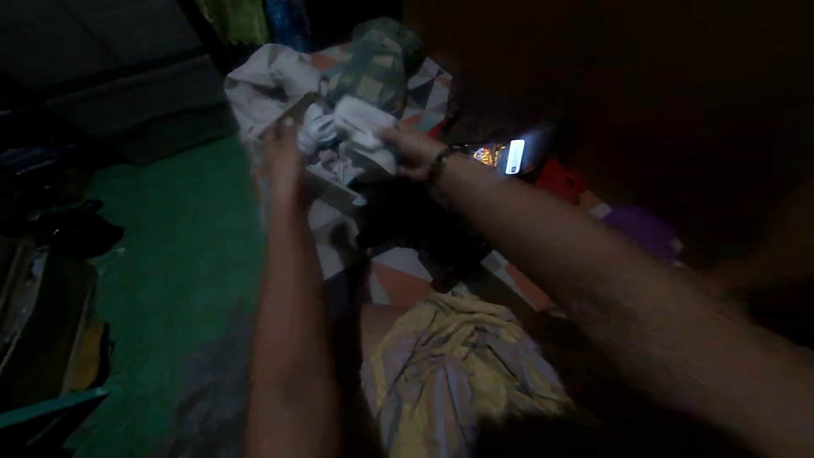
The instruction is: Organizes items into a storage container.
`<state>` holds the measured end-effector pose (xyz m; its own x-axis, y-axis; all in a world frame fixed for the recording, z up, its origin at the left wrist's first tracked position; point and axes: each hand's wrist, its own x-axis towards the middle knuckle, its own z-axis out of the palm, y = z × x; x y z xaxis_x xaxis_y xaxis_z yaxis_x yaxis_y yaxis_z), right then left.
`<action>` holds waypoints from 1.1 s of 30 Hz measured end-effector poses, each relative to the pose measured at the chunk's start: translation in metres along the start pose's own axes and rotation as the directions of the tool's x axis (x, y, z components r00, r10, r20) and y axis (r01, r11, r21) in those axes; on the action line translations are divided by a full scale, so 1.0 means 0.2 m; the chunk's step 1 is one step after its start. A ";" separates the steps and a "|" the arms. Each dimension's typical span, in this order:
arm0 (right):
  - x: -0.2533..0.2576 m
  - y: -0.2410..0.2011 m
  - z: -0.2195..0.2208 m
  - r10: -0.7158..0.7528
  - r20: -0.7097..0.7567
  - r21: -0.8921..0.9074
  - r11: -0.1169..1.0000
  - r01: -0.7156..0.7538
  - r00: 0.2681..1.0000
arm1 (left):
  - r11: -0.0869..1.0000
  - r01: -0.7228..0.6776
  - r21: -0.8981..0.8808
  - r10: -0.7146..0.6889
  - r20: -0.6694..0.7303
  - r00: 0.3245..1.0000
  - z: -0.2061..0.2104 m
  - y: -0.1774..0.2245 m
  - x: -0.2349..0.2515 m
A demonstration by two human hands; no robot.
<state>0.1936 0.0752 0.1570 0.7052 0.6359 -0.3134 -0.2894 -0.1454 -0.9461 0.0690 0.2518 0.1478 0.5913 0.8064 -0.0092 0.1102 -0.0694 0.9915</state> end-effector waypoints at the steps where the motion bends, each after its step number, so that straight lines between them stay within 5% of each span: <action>1: 0.05 -0.05 0.05 -0.027 0.037 0.098 0.995 0.024 0.999 | 1.000 -0.017 -0.002 0.017 -0.104 0.994 0.00 -0.03 0.03; 4: 0.05 -0.11 0.14 -0.079 0.119 0.251 0.967 0.047 0.990 | 0.993 -0.039 0.115 0.051 -0.105 0.993 0.08 -0.20 -0.04; 7: -0.09 0.04 0.07 -0.086 0.209 -0.058 0.993 0.100 0.974 | 0.917 -0.090 0.387 0.024 0.172 0.985 0.22 -0.44 -0.16; 10: -0.34 0.33 -0.18 0.043 0.273 -0.348 0.936 0.057 0.961 | 0.720 -0.167 0.673 -0.013 0.253 0.967 0.35 -0.52 -0.22; 12: -0.58 0.58 -0.39 0.144 0.228 -0.375 0.926 -0.050 0.963 | 0.634 -0.124 0.763 -0.061 0.209 0.976 0.40 -0.52 -0.20; 16: -1.16 0.95 -0.77 0.259 -0.030 -0.228 0.938 -0.259 0.965 | 0.643 -0.110 0.758 -0.105 0.229 0.968 0.41 -0.47 -0.20; 19: -1.41 1.02 -0.89 0.092 -0.288 0.056 0.995 -0.079 0.953 | 0.693 -0.180 0.699 -0.032 0.279 0.960 0.25 -0.52 -0.21; 22: -1.47 1.02 -0.91 0.037 -0.303 0.236 0.971 0.037 0.952 | 0.693 -0.226 0.684 0.001 0.313 0.950 0.00 -0.55 -0.32; 30: -1.37 0.99 -0.85 0.097 -0.113 -0.092 0.990 -0.108 0.989 | 0.687 -0.191 0.702 -0.097 0.348 0.932 -0.48 -0.47 -0.66; 33: -1.29 0.88 -0.83 0.102 -0.149 -0.332 0.932 -0.146 0.984 | 0.647 -0.196 0.737 -0.183 0.400 0.898 -0.65 -0.52 -0.72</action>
<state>0.0687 -0.2399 0.0575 0.7606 0.4980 -0.4165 -0.1577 -0.4806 -0.8626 -0.1312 0.2189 0.0636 0.8305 0.5017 -0.2421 0.5438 -0.6359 0.5476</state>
